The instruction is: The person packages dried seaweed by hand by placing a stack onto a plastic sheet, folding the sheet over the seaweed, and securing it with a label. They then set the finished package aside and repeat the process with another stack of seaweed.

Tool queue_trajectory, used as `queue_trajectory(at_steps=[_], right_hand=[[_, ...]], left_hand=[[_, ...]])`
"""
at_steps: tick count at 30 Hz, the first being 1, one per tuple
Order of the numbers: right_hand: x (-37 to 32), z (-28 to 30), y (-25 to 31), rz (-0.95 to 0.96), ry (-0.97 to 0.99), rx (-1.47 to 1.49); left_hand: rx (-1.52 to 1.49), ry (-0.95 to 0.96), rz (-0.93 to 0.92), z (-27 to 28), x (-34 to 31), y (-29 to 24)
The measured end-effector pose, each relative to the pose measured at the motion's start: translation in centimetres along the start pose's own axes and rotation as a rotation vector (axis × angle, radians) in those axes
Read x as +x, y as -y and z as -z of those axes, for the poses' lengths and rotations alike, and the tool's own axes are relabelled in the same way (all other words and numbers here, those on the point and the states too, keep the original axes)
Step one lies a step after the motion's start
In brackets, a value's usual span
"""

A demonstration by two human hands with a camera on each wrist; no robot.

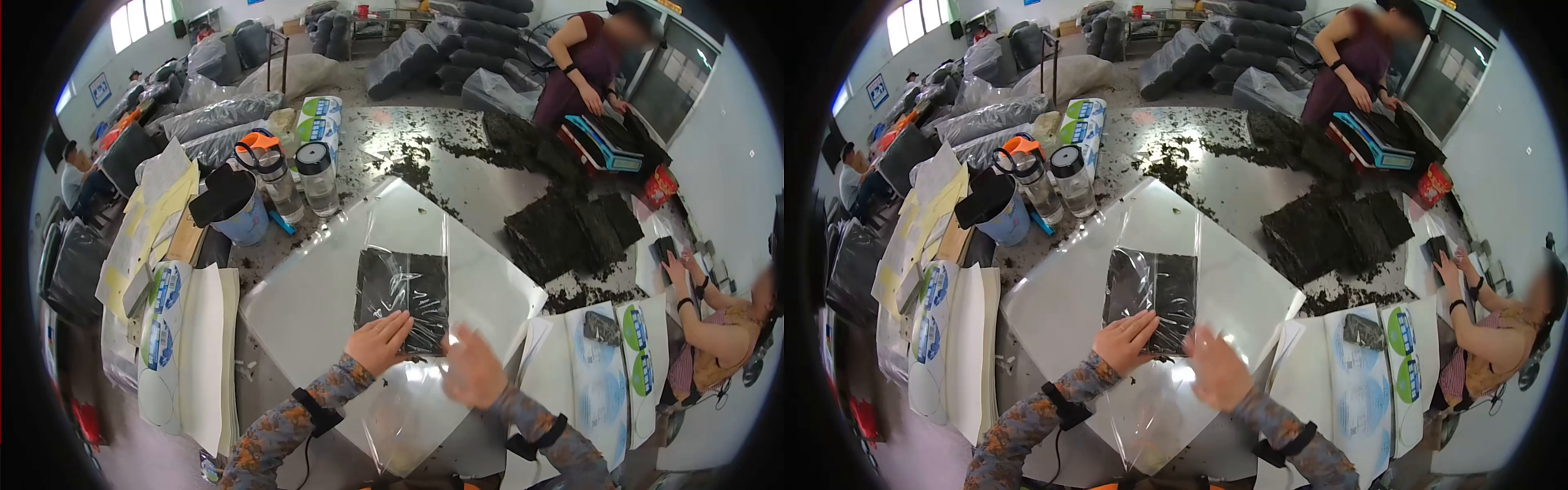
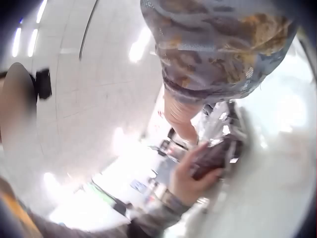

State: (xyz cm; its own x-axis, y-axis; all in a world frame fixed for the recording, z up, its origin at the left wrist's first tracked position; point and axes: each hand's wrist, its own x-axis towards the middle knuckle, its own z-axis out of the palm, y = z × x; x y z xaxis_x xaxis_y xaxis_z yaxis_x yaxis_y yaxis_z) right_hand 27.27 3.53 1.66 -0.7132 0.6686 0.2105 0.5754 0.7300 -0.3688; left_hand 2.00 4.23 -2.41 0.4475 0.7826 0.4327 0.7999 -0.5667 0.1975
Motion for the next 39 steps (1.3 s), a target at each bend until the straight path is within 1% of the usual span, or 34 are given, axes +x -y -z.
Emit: queue_trajectory(at_steps=[1, 2, 4, 5, 7, 8, 9, 10, 11, 12, 13, 14, 15, 16, 17, 18, 19, 20, 21, 23, 24, 27, 28, 31, 32, 33, 34, 35, 37, 38, 39], right_hand=[[-1.2, -2.3, -0.5, 0.290, 0.136, -0.009], [-2.6, -5.9, 0.6, 0.404, 0.143, 0.169], [-2.3, -7.6, 5.8, 0.602, 0.156, 0.370], [-2.5, -8.7, 7.0, 0.572, 0.259, 0.330], [-1.0, -8.8, 8.8, 0.517, 0.447, 0.240], [0.1, -8.0, 7.7, 0.410, 0.542, 0.411], [3.2, -3.7, 6.7, 0.297, 0.638, 0.584], [5.6, -2.4, 5.3, 0.092, 0.597, 0.819], [8.1, -1.0, 3.8, -0.110, 0.510, 1.096], [10.6, 0.4, 2.4, -0.279, 0.379, 1.348], [13.8, 0.2, -0.5, -0.364, 0.216, 1.338], [16.1, -1.2, -3.3, -0.492, 0.269, 1.373], [18.2, -2.4, -5.9, -0.614, 0.320, 1.404], [19.2, -4.1, -7.9, -0.609, 0.337, 1.267], [19.4, -5.7, -8.6, -0.606, 0.364, 1.132], [19.0, -5.5, -7.7, -0.690, 0.212, 1.273], [18.0, -7.6, -8.5, -0.519, -0.046, 1.325], [17.3, -6.8, -7.6, -0.364, -0.276, 0.859], [16.7, -5.6, -6.4, -0.193, -0.489, 0.392], [16.4, -5.4, -6.4, -0.395, -0.402, 0.080], [16.2, -5.5, -6.5, -0.504, -0.365, -0.077], [16.8, -6.2, -8.0, -0.431, -0.217, -0.123], [17.2, -5.2, -8.5, -0.498, -0.018, 0.113], [17.3, -4.0, -8.7, -0.273, 0.133, 0.228], [16.9, -3.9, -8.5, -0.213, 0.124, 0.280], [16.3, -4.3, -8.0, -0.157, 0.114, 0.339], [16.1, -4.5, -7.8, -0.071, 0.113, 0.329], [16.4, -4.5, -7.6, -0.043, 0.140, 0.366], [17.1, -4.2, -7.0, 0.003, 0.219, 0.431], [17.4, -3.8, -6.7, -0.024, 0.286, 0.396], [16.9, -4.0, -6.7, -0.041, 0.198, 0.564]], left_hand=[[0.014, 0.014, -0.013, 0.0, -0.1, 0.0], [0.021, 0.009, -0.020, 0.0, -0.1, 0.0], [0.013, 0.019, -0.009, -0.2, -0.1, -0.1], [0.013, 0.027, -0.008, -0.1, -0.2, -0.1], [-0.102, 0.107, 0.063, 1.2, 0.3, -0.5], [-0.156, 0.145, 0.101, 1.8, 0.6, -0.4], [-0.416, 0.136, 0.154, 1.3, 0.7, 1.1], [-0.680, 0.131, 0.204, 0.0, 0.6, 3.5], [-0.843, 0.179, 0.260, -1.1, 0.4, 5.2], [-1.002, 0.221, 0.325, -2.2, 0.2, 6.9], [-1.049, 0.306, 0.395, -3.2, 0.1, 8.4], [-1.090, 0.383, 0.462, -4.0, 0.4, 9.7], [-1.074, 0.295, 0.582, -2.0, 1.5, 8.0], [-1.060, 0.200, 0.699, 0.0, 2.6, 6.3], [-0.786, 0.112, 0.624, -1.6, 1.9, 6.4], [-0.754, 0.055, 0.626, -1.2, 2.1, 5.3], [-0.723, -0.011, 0.634, -0.8, 2.4, 4.4], [-0.662, -0.050, 0.610, -1.4, 2.2, 4.3], [-0.624, -0.048, 0.610, -1.3, 2.2, 4.1], [-0.428, 0.019, 0.630, -0.3, 3.2, 3.1], [-0.333, 0.164, 0.712, 0.1, 4.2, 2.9], [0.141, -0.088, 0.411, 0.9, 6.5, 5.8], [0.102, -0.163, 0.404, 0.7, 6.9, 7.7], [-0.197, 0.115, 0.429, -1.1, 5.2, 9.9], [-0.232, 0.122, 0.310, -1.6, 4.3, 10.3], [-0.127, 0.098, 0.211, -0.9, 3.8, 9.5], [-0.100, 0.116, 0.147, -0.1, 3.8, 9.3], [-0.085, 0.135, 0.093, 0.7, 4.2, 8.8], [-0.354, 0.369, 0.172, 1.1, 6.0, 10.2], [-0.493, 0.478, 0.206, 0.7, 6.5, 10.7], [-0.489, 0.575, 0.211, -0.4, 6.6, 11.0]])
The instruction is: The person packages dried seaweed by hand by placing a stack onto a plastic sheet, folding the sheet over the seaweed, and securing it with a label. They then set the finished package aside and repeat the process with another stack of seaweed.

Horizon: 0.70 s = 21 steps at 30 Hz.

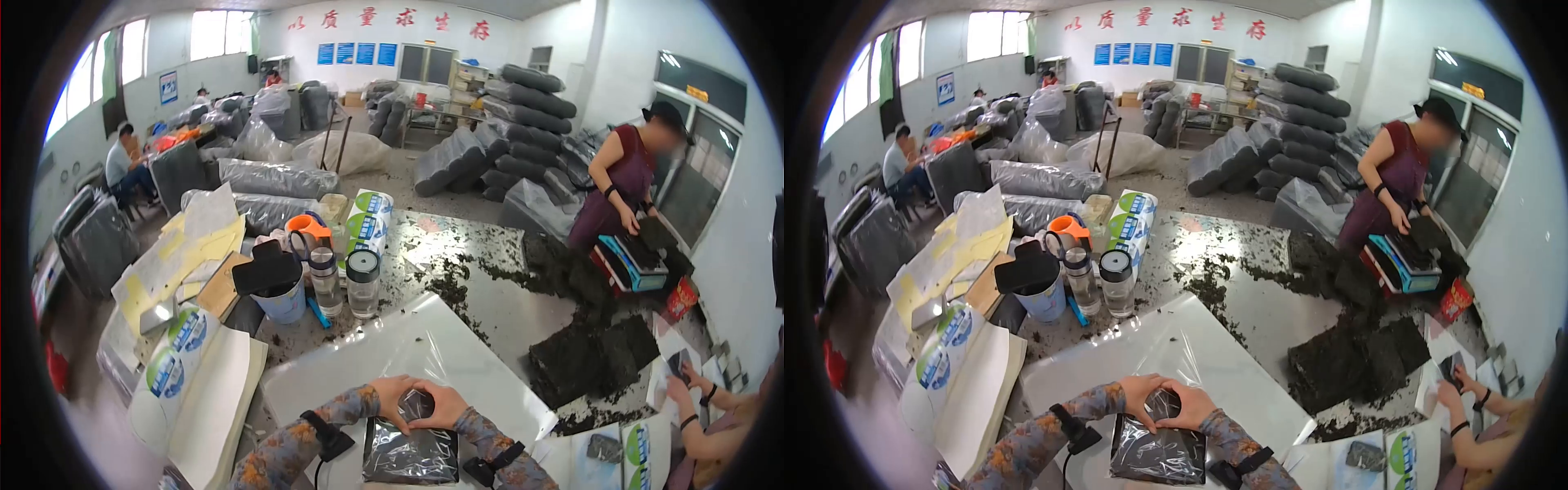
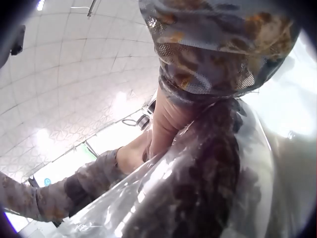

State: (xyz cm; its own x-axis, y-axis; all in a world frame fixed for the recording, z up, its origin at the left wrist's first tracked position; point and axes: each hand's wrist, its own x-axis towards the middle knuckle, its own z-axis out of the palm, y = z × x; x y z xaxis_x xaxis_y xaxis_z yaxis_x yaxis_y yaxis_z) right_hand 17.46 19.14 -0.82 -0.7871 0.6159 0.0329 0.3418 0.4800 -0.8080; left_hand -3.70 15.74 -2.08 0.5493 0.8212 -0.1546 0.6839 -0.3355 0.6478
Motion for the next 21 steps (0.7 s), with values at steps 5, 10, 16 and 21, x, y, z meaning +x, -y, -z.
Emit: queue_trajectory(at_steps=[5, 10, 16, 21], right_hand=[[2.9, -1.0, -6.8, -0.006, -0.676, 0.308], [10.5, 1.0, -7.5, -0.391, -0.378, 0.080], [11.4, 3.9, -4.3, -0.396, -0.128, 0.769], [-1.8, -0.2, 7.0, -0.087, -0.231, 0.204]], left_hand=[[0.074, 0.162, 0.047, 0.9, 1.7, 0.1], [0.122, 0.215, 0.026, 1.1, 2.1, -0.6], [0.225, -0.270, 0.027, 0.4, -2.2, -4.8], [0.228, -0.746, 0.133, -3.6, -4.8, -6.5]])
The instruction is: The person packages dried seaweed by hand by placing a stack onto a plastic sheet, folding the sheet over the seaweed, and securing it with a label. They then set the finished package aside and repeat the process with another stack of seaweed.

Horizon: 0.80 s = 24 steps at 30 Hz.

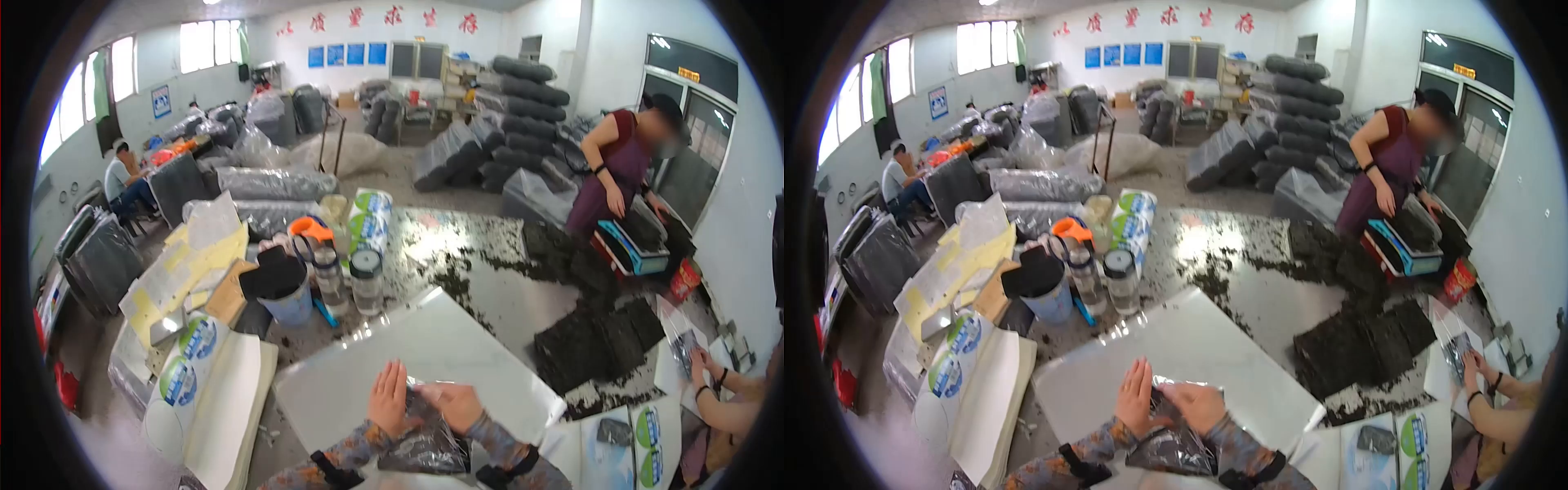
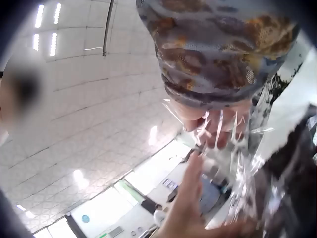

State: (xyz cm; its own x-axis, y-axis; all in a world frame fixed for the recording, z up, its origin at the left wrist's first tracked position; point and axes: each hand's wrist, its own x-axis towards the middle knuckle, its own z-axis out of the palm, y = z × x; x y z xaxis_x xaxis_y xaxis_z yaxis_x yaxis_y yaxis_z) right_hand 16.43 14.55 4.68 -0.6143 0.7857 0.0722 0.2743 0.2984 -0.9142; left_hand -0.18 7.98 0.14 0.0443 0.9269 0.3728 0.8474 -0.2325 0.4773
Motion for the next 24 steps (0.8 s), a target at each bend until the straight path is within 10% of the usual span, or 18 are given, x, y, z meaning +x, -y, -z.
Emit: queue_trajectory(at_steps=[3, 6, 7, 10, 18, 24], right_hand=[[-6.1, -4.3, -3.8, 0.462, -0.029, -0.546], [-8.2, -2.3, -4.5, 0.420, 0.153, -0.272], [-7.5, -0.7, -4.9, 0.125, 0.309, 0.091], [-4.1, -2.0, -4.8, 0.135, -0.324, -0.482], [-12.5, 1.1, -3.4, 0.251, -0.550, -0.504], [-38.3, 5.5, -8.4, -0.444, -0.951, -1.258]], left_hand=[[0.002, 0.070, -0.196, -3.4, -1.0, 1.2], [0.017, 0.240, -0.354, -3.3, -2.1, 1.2], [0.015, 0.246, -0.339, -2.9, -2.0, 1.1], [-0.065, 0.229, -0.269, -3.8, -2.4, 0.6], [-0.074, 0.195, -0.114, -1.9, -6.1, -3.7], [0.013, 0.238, -0.159, -1.7, -6.2, -3.9]])
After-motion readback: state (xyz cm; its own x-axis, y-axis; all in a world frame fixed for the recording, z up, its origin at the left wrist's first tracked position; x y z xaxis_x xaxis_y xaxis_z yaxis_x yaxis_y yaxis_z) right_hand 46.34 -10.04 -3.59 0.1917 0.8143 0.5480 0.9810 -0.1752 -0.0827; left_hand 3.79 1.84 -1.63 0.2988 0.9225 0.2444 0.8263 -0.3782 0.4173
